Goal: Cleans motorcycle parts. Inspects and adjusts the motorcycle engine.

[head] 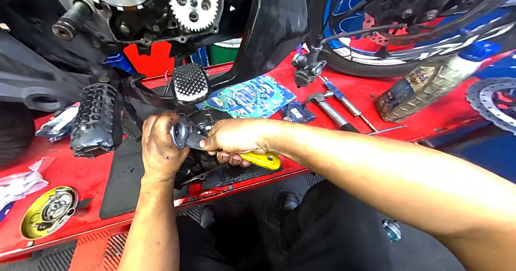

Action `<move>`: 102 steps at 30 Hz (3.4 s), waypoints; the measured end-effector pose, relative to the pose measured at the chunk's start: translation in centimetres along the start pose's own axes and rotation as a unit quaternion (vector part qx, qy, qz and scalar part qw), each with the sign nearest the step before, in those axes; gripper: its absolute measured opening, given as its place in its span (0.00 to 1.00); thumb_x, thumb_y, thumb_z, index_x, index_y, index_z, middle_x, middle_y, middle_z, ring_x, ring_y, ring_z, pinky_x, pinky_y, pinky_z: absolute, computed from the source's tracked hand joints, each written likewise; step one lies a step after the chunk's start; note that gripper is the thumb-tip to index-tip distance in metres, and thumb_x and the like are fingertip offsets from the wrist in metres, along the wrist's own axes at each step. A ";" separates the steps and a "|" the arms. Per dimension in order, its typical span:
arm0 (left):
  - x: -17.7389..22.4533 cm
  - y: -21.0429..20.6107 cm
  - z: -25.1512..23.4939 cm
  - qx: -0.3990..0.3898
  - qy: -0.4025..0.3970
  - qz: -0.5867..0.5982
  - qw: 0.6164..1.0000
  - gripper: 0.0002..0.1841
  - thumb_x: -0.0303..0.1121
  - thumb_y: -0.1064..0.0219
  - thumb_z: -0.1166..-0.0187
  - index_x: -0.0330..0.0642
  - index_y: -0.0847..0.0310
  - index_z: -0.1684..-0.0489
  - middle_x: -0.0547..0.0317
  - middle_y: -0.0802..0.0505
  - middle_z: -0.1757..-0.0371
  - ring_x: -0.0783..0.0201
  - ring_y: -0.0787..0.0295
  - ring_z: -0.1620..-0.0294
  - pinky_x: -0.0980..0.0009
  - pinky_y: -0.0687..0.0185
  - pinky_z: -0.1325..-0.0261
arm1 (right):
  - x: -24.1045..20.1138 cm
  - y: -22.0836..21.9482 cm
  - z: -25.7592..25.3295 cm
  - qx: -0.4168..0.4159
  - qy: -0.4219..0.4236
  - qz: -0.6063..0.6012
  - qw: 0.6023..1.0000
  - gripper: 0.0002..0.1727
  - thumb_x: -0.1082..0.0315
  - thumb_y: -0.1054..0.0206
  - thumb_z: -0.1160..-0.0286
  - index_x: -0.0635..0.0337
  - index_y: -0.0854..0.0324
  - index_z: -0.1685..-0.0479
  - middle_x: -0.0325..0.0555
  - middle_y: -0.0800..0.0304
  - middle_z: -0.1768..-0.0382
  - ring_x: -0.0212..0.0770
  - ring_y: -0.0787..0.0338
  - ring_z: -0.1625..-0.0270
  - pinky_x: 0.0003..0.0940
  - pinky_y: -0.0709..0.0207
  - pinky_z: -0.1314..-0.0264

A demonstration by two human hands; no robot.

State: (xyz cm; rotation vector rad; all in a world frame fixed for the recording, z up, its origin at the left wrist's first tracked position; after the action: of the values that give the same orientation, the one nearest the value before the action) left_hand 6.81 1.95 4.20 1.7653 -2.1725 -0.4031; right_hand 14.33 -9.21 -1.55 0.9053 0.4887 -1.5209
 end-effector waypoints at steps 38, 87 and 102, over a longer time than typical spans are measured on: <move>-0.1 -3.3 -0.7 -0.183 0.022 0.064 0.981 0.33 0.34 0.21 0.38 0.32 0.27 0.30 0.35 0.13 0.35 0.40 0.16 0.30 0.50 0.24 0.23 | -3.5 2.3 1.6 0.323 0.095 0.549 0.765 0.18 0.50 0.49 0.10 0.51 0.21 0.54 0.45 0.16 0.71 0.53 0.09 0.66 0.52 0.21 0.73; -1.7 -4.6 0.7 -0.322 0.264 0.180 0.891 0.44 0.47 0.20 0.55 0.55 0.30 0.26 0.66 0.07 0.52 0.72 0.08 0.55 0.62 0.09 0.54 | -5.1 3.2 3.8 0.430 0.214 0.644 0.595 0.21 0.55 0.56 0.07 0.58 0.24 0.62 0.50 0.20 0.78 0.57 0.14 0.77 0.49 0.30 0.83; -1.1 -4.7 0.1 -0.331 0.235 0.143 0.903 0.47 0.38 0.18 0.56 0.54 0.34 0.24 0.55 0.09 0.46 0.58 0.09 0.49 0.48 0.12 0.50 | -3.9 5.0 2.1 0.271 0.067 0.539 0.794 0.21 0.46 0.50 0.10 0.49 0.20 0.64 0.44 0.17 0.69 0.50 0.11 0.62 0.54 0.22 0.68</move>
State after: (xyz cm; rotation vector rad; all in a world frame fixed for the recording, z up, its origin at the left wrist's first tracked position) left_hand 11.18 2.12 2.08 1.0190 -1.6378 -0.5019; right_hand 18.42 -9.19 3.75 1.4037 -0.4002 -0.5006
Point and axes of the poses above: each hand's wrist, its own z-axis away from the middle knuckle, its own y-axis out of the back of the hand, x = y × z, the point moved 10 cm from there along -z, towards the middle knuckle
